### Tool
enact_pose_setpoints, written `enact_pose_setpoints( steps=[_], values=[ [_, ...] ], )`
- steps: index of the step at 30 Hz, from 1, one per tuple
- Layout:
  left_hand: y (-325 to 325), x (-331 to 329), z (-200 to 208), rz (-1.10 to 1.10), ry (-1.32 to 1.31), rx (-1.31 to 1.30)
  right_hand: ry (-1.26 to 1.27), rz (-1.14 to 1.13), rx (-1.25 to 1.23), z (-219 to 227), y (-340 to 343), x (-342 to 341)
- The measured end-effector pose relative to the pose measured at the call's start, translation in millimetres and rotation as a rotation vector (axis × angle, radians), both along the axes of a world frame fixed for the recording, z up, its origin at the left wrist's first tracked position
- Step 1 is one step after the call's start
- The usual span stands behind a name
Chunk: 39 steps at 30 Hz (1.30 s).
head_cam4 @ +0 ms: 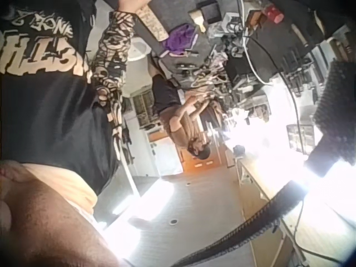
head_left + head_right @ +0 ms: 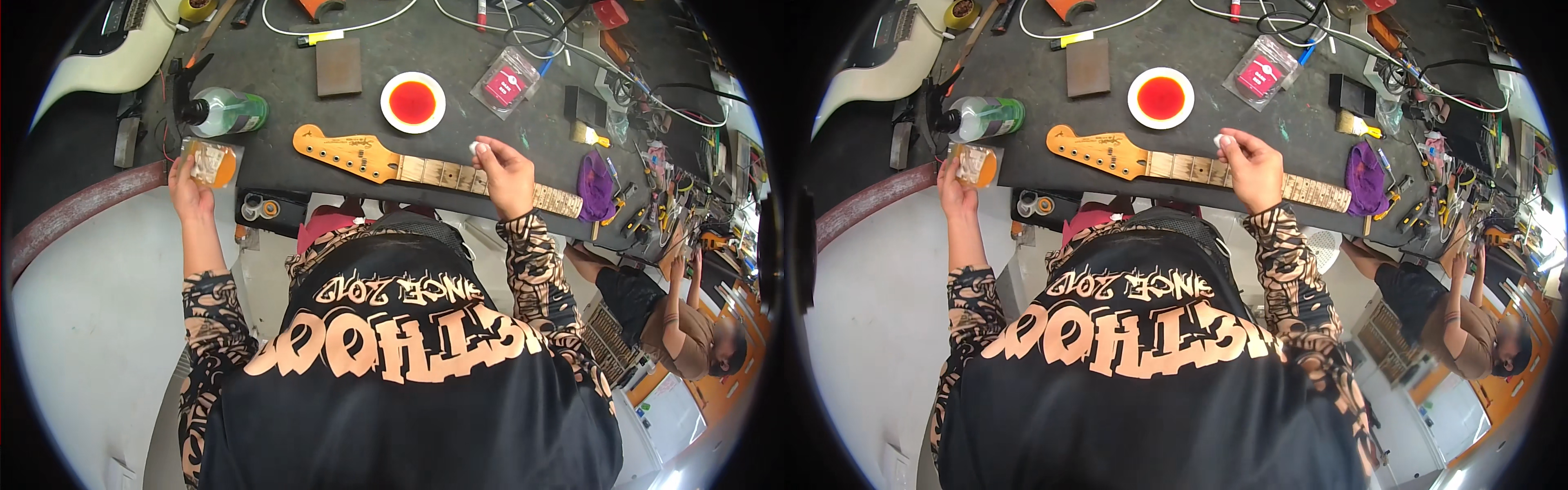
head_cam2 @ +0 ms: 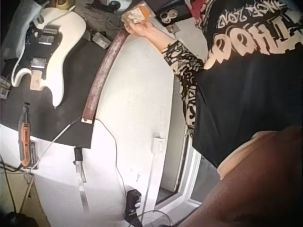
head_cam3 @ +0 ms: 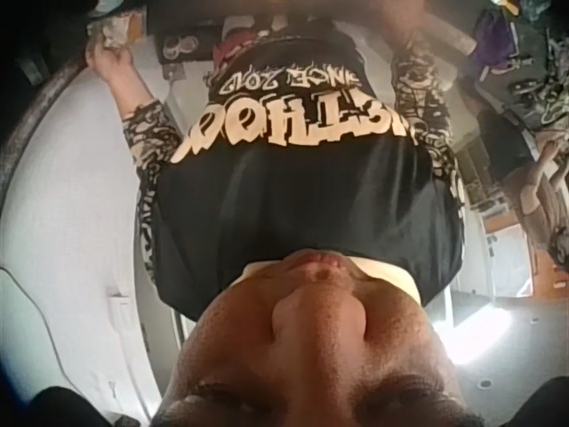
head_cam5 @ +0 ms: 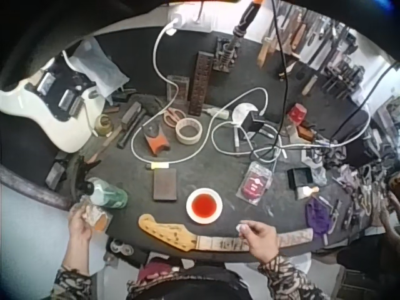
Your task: The person applies a red stain to the headstock and neck of a guitar using a small brush, frequently dipping the brush into a small dish of red liquid while holding the neck steady with their other hand.
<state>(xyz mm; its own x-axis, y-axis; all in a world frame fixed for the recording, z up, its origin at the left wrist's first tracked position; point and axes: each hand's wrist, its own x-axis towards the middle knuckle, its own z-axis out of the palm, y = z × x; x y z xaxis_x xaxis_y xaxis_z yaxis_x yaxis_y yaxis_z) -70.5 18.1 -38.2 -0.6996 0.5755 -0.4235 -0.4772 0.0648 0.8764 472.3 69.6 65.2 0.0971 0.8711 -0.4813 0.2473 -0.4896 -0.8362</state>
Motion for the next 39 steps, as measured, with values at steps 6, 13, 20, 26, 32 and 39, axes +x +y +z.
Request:
enact_pose_setpoints(
  steps=[6, 13, 20, 26, 32, 39],
  values=[
    [31, 12, -6, 0.125, 0.164, -0.022, 0.269, -0.015, 0.050, -4, 7, 0],
    [40, 16, -9, -0.009, 0.711, -0.181, 0.306, -0.051, -0.054, -5, 8, 4],
    [53, 22, -22, -0.007, 1.167, -0.493, -0.119, 0.215, 0.153, 2, 13, 7],
    [53, 21, -23, 0.034, 1.231, -0.605, -0.437, 0.307, 0.351, 12, 26, -18],
    [53, 20, -18, 0.038, 1.298, -0.634, -0.602, 0.533, 0.625, -2, 43, -28],
    [53, 22, -20, 0.010, 1.222, -0.662, -0.665, 0.803, 0.615, -7, 64, -40]
  ],
)
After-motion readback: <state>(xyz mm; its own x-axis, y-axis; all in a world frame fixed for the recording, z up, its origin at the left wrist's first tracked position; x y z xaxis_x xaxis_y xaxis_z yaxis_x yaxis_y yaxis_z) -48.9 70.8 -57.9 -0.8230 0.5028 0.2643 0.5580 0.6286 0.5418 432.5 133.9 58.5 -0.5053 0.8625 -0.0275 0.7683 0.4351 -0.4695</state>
